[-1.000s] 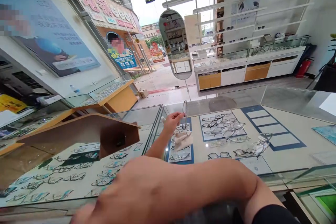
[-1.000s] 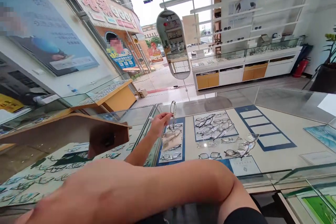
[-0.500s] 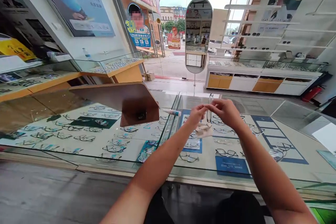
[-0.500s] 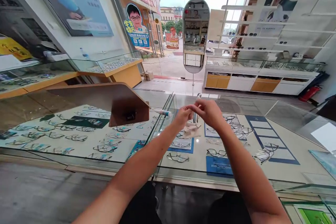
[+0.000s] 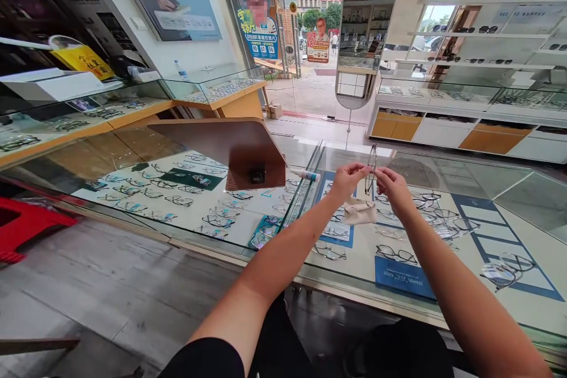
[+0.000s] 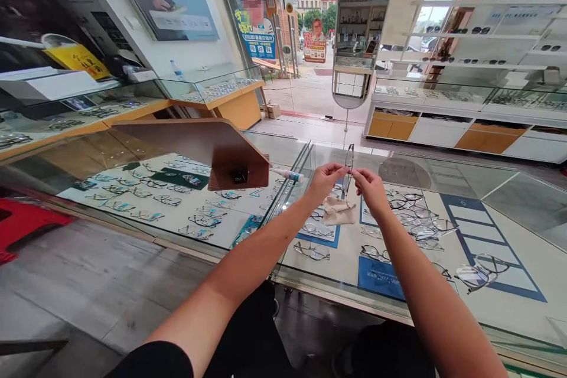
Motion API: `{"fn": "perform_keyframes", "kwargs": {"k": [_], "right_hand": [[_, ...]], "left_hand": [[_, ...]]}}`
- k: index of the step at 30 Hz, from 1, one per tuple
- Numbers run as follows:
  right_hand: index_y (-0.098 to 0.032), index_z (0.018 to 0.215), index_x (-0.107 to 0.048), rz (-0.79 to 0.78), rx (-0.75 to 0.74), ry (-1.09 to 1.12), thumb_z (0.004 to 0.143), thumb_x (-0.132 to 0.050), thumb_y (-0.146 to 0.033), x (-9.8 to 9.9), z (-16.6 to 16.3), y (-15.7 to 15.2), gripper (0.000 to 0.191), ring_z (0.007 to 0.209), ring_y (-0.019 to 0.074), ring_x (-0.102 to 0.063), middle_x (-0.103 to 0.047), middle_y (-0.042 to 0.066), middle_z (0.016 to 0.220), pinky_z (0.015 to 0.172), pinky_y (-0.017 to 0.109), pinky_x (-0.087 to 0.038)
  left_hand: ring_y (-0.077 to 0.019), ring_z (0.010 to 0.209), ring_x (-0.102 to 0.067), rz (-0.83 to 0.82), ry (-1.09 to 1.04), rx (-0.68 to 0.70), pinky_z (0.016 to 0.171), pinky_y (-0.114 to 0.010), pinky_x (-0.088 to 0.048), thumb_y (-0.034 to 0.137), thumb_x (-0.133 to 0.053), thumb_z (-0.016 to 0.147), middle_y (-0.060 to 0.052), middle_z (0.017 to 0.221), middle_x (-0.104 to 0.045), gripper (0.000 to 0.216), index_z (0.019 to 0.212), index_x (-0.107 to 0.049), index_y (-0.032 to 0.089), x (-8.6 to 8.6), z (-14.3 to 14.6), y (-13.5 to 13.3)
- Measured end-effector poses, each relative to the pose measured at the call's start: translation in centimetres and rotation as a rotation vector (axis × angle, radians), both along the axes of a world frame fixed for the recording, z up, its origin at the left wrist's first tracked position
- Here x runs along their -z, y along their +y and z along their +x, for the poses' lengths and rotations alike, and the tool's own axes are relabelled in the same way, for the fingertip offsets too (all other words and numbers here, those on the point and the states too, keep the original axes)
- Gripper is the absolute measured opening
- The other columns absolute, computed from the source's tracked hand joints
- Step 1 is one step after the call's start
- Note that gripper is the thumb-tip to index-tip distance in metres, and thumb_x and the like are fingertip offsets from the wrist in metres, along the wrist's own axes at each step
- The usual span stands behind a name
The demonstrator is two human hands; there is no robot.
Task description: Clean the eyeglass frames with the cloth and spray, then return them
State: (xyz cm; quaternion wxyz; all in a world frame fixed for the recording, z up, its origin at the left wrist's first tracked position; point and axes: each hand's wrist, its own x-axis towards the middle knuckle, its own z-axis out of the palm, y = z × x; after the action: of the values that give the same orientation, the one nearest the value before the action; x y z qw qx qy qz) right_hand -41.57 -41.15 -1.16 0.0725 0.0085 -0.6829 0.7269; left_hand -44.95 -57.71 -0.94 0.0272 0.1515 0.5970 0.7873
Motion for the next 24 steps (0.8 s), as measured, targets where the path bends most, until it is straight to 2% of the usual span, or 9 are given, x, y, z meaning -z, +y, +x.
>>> {"fn": "perform_keyframes", "kwargs": {"k": [7, 9, 11, 14, 16, 20, 24], "right_hand": [[-0.023, 0.078, -0.065, -0.216, -0.067, -0.053, 0.068, -0.099, -0.055, 0.0, -0.3, 0.4, 0.048, 0.059, 0.0101, -0.036, -0.042, -0.007, 0.063, 0.056, 0.026, -0.041], [-0.022, 0.076, -0.066, -0.205, -0.079, -0.043, 0.066, -0.101, -0.052, 0.1, -0.2, 0.3, 0.047, 0.061, 0.0099, -0.038, -0.045, -0.006, 0.066, 0.058, 0.026, -0.040], [-0.022, 0.080, -0.072, -0.165, -0.080, -0.025, 0.064, -0.103, -0.049, 0.2, -0.2, 0.2, 0.044, 0.064, 0.0105, -0.040, -0.051, -0.004, 0.070, 0.058, 0.027, -0.040], [-0.022, 0.084, -0.079, -0.124, -0.057, -0.013, 0.062, -0.104, -0.048, 0.1, 0.0, 0.0, 0.043, 0.066, 0.0117, -0.042, -0.058, -0.001, 0.077, 0.058, 0.029, -0.041], [-0.022, 0.083, -0.080, -0.115, -0.032, -0.015, 0.061, -0.104, -0.049, 0.2, 0.0, 0.1, 0.043, 0.068, 0.0128, -0.044, -0.061, 0.000, 0.079, 0.059, 0.029, -0.043], [-0.023, 0.082, -0.082, -0.115, 0.023, -0.028, 0.057, -0.106, -0.050, 0.6, -0.2, 0.5, 0.043, 0.073, 0.0156, -0.052, -0.067, 0.003, 0.083, 0.060, 0.031, -0.047], [-0.023, 0.082, -0.083, -0.118, 0.072, -0.049, 0.051, -0.108, -0.049, 1.0, -0.5, 0.9, 0.047, 0.075, 0.0171, -0.055, -0.071, 0.006, 0.088, 0.060, 0.032, -0.047]], "left_hand": [[-0.0134, 0.071, -0.046, -0.059, 0.027, -0.032, 0.065, -0.030, -0.034, 0.063, -0.097, 0.073, 0.002, 0.065, -0.053, 0.052, 0.087, -0.079, 0.015, 1.1, -0.6, 0.3], [-0.0123, 0.069, -0.043, -0.060, 0.036, -0.032, 0.065, -0.030, -0.033, 0.063, -0.096, 0.073, 0.003, 0.064, -0.051, 0.053, 0.087, -0.080, 0.015, 1.5, -0.7, 0.4], [-0.0122, 0.069, -0.044, -0.060, 0.053, -0.044, 0.066, -0.030, -0.035, 0.064, -0.095, 0.074, 0.002, 0.067, -0.055, 0.053, 0.087, -0.080, 0.015, 1.7, -0.8, 0.4], [-0.0152, 0.080, -0.058, -0.065, 0.091, -0.073, 0.078, -0.031, -0.046, 0.061, -0.093, 0.078, -0.003, 0.082, -0.070, 0.048, 0.087, -0.079, 0.016, 1.8, -0.9, 0.4], [-0.0174, 0.089, -0.065, -0.054, 0.090, -0.073, 0.088, -0.033, -0.050, 0.059, -0.093, 0.079, -0.006, 0.090, -0.075, 0.046, 0.087, -0.077, 0.017, 1.8, -1.0, 0.4], [-0.0198, 0.099, -0.071, 0.041, 0.051, 0.023, 0.099, -0.038, -0.053, 0.058, -0.093, 0.081, -0.008, 0.097, -0.078, 0.046, 0.092, -0.073, 0.018, 2.4, -1.4, 0.8], [-0.0198, 0.100, -0.072, 0.029, 0.070, 0.034, 0.100, -0.039, -0.055, 0.057, -0.089, 0.085, -0.008, 0.100, -0.078, 0.044, 0.097, -0.073, 0.018, 3.0, -1.6, 0.7]]}}
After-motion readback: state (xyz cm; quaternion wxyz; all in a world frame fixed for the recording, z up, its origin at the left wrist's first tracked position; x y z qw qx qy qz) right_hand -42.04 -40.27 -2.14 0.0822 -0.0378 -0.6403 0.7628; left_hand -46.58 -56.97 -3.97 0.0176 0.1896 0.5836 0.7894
